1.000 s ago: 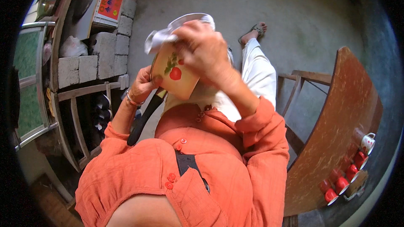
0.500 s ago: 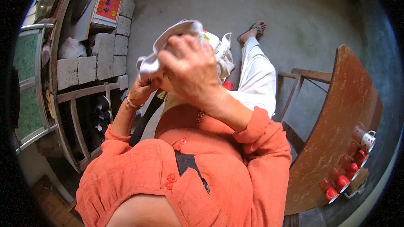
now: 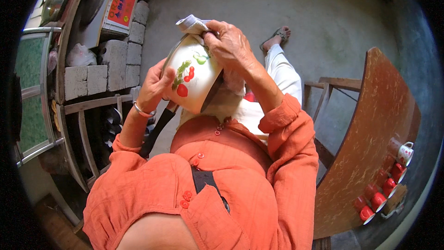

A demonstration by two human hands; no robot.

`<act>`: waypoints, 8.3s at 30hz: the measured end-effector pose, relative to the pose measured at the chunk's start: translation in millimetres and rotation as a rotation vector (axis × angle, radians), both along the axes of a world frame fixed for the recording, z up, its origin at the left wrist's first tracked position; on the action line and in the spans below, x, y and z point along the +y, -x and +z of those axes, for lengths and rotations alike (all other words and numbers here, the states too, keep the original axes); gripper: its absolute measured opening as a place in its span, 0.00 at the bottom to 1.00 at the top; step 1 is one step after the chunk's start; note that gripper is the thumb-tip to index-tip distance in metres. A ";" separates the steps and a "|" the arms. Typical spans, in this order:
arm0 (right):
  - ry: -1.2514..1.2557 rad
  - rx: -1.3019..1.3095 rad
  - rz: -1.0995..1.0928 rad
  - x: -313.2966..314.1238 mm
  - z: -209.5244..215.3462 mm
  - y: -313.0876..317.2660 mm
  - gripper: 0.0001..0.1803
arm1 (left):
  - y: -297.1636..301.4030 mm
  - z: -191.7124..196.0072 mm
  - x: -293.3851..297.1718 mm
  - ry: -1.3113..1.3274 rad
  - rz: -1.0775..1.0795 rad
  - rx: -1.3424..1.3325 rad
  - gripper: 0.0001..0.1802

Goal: The person wipes the interior and exterior surfaces of a small, cream-colored pot with a floral design using a white cloth. They rotate the pot to clean the handle and the bottom, ensuring all sides are wiped down.

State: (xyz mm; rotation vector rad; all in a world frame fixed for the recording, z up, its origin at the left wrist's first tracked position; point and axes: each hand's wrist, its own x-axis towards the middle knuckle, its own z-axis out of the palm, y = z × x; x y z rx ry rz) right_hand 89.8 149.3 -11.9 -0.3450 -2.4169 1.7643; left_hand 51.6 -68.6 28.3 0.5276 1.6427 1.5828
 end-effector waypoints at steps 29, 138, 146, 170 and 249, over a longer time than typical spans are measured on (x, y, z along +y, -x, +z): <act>-0.699 0.437 -0.107 -57.5 37.3 -54.3 0.14 | -5.2 -41.3 -22.3 -0.066 -0.036 0.429 0.20; 0.326 -0.038 0.047 27.9 -13.2 -4.0 0.15 | -22.9 -46.4 -10.4 -0.088 -0.089 0.552 0.08; 0.054 0.072 -0.128 -1.7 8.8 -31.7 0.13 | -5.0 19.7 28.3 0.104 -0.161 -0.166 0.29; -0.546 0.249 -0.056 -25.6 32.1 -37.8 0.14 | -26.8 -74.9 -41.3 -0.097 -0.232 -0.245 0.19; -0.689 0.512 -0.169 -23.8 21.5 -58.1 0.16 | -10.6 -35.6 22.9 -0.173 0.005 -0.319 0.28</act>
